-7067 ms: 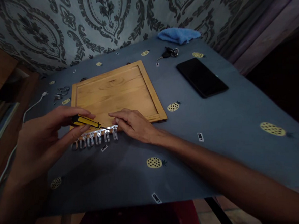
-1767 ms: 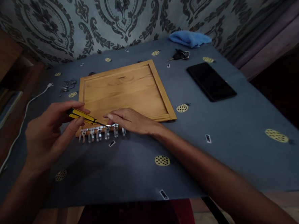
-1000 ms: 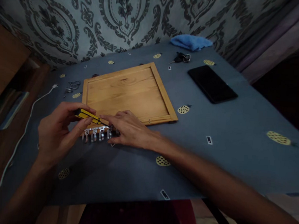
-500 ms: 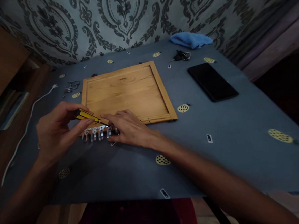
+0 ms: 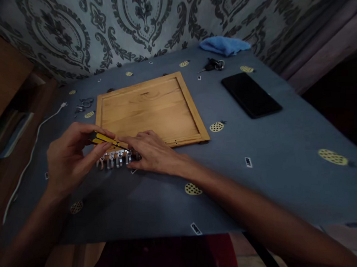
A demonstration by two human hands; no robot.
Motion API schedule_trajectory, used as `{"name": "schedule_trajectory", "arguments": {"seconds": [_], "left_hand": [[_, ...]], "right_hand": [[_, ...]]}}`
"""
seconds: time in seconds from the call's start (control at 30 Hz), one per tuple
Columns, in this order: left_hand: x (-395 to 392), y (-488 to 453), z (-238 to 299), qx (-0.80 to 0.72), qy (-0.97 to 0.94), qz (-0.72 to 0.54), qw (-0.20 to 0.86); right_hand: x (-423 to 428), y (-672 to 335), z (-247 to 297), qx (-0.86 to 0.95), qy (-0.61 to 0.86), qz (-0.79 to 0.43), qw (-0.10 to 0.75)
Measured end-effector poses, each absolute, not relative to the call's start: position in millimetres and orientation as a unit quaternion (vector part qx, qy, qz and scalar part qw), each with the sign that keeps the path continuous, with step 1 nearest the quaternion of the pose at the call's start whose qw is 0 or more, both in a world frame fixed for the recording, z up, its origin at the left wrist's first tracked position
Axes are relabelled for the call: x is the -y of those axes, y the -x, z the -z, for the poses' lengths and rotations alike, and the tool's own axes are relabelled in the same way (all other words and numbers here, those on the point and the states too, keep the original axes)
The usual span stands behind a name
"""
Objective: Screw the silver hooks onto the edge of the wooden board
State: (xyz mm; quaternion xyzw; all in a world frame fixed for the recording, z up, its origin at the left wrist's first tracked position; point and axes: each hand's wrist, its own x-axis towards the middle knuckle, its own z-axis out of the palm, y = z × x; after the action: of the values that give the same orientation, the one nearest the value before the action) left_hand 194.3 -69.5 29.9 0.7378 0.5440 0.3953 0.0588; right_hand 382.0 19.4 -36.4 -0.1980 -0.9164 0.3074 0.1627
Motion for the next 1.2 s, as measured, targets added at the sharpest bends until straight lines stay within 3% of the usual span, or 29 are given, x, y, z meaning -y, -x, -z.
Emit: {"name": "schedule_trajectory", "arguments": {"seconds": [0.5,1.0,1.2], "left_hand": [[76,-199,-22,-0.565,-0.698,-0.439,-0.005],[75,-197,-28,-0.552,-0.736,-0.39,0.036],[70,-195,-30,-0.538,-0.745,-0.381,0.106]], "right_hand": [[-20,-383,42,0.915,0.192,-0.307,0.176],[-21,-383,38,0.917,0.196,-0.305,0.166],[-20,-382,34,0.92,0.196,-0.297,0.164]]}}
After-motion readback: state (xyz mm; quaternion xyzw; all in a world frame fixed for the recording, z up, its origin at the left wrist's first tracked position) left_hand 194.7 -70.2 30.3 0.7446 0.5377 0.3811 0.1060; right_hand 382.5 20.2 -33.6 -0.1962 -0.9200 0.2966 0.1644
